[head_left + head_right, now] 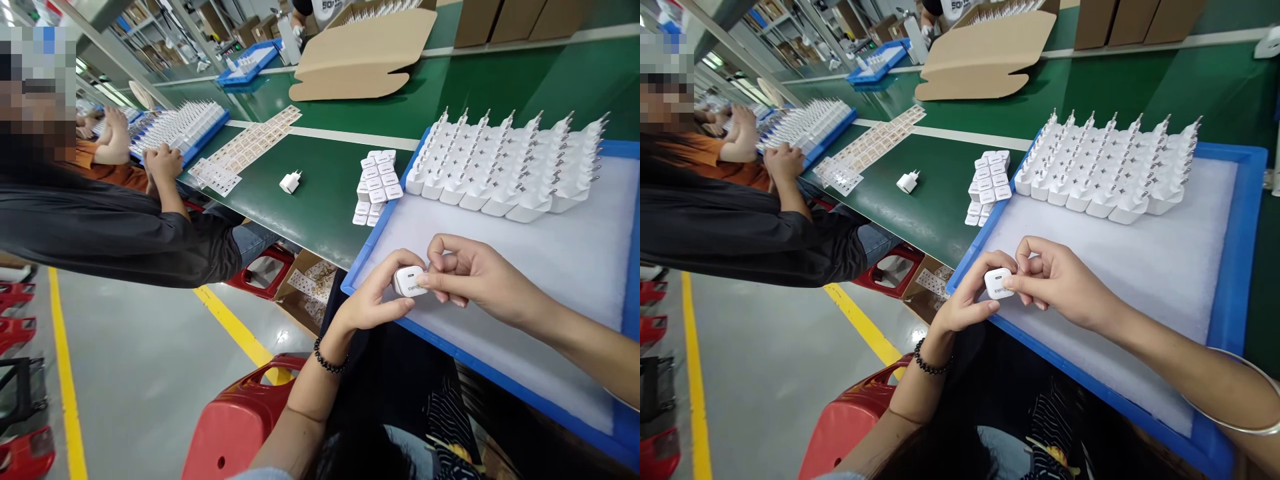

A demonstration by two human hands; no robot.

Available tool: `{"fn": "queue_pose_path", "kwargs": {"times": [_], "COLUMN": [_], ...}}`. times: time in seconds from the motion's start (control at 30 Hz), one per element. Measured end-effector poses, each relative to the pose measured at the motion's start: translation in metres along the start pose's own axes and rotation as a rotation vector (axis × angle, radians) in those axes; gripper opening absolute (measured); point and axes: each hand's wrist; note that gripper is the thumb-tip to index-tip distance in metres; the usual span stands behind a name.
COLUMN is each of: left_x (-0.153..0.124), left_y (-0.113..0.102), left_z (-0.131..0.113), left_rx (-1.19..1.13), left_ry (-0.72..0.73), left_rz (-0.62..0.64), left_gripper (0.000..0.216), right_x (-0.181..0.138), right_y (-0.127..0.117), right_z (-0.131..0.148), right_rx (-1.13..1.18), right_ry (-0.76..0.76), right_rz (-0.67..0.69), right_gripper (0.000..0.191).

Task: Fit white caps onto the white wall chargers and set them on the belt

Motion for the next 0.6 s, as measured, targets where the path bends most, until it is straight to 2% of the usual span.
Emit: {"fn": "queue_pose_path", "kwargs": {"times": [0.17,0.3,0.6], "left_x": [-0.0020,-0.0040,-0.0071], "left_y": [0.0011,0.0011,0.0004], "left_z": [0.0022,0.0055,0.0090], "left_rx": [-0.057,-0.055,-0.065], "left_ry": [0.059,0.065,0.054], "left_rz": [-0.042,-0.063,-0.059], "left_gripper": [0.044,0.047,0.050], "right_x": [-0.0010,0.0002,-0.0003], "right_y": [0.0001,-0.0024,-0.0055], "right_z": [-0.0046,-0.0075,-0.0068], "right_rx": [0.001,0.021,0.008], "right_ry": [-0.065,-0.095,-0.084], "right_rz": [0.091,0.153,0.188], "right_gripper": [0.031,0.019,0.013]}}
Point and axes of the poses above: each hand's wrist, its own x-axis towards the middle knuckle, its own y-axis out of the palm, z = x × y, and after that the axes turned 14 degrees about y, right-handed
